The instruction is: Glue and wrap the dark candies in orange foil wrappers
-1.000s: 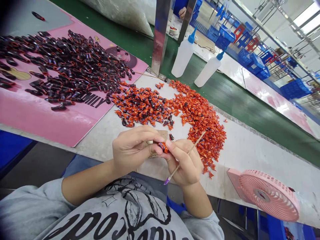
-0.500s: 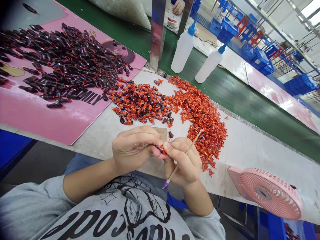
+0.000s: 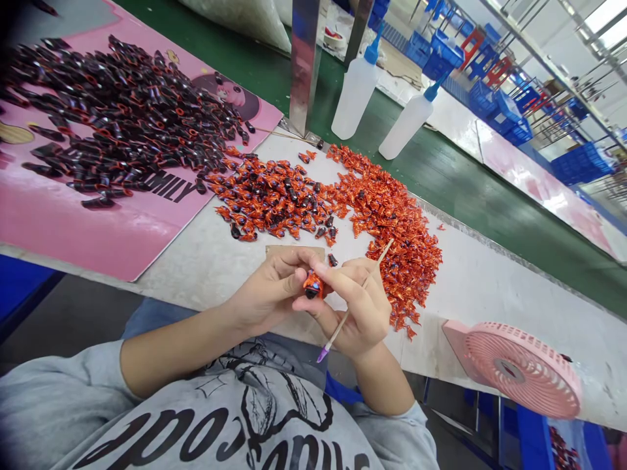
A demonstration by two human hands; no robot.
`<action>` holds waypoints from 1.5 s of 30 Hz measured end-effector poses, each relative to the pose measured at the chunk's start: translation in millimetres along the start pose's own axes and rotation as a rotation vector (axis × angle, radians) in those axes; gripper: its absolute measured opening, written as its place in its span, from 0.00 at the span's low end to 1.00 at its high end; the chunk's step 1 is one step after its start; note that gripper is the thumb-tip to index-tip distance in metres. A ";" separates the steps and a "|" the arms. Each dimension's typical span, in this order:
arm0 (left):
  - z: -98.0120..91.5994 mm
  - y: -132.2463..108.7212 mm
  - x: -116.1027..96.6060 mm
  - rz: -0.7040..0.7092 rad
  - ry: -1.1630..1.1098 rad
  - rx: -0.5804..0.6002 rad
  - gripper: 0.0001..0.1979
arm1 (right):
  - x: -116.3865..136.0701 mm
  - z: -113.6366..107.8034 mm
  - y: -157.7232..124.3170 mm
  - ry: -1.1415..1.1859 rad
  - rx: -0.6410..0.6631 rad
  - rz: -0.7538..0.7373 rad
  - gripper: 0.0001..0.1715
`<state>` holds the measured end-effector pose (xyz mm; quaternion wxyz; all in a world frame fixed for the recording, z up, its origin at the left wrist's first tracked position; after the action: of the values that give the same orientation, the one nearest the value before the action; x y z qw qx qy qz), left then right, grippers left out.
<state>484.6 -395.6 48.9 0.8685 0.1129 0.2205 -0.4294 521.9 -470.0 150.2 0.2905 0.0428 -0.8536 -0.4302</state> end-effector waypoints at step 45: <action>12.3 7.3 -24.1 0.237 0.630 0.415 0.19 | -21.5 1.0 -2.8 0.084 0.036 0.169 0.24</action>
<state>481.1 -379.1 71.3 0.7605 0.4371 0.3701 -0.3059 538.7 -464.1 137.8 0.3604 -0.0063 -0.8490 -0.3864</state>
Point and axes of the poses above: each hand's wrist, its own y-axis towards the middle knuckle, its own z-axis out of the palm, x = y × z, the point moved 10 cm from there along y, towards the middle knuckle, and after that the axes turned 7 degrees about z, right-handed, at the moved point
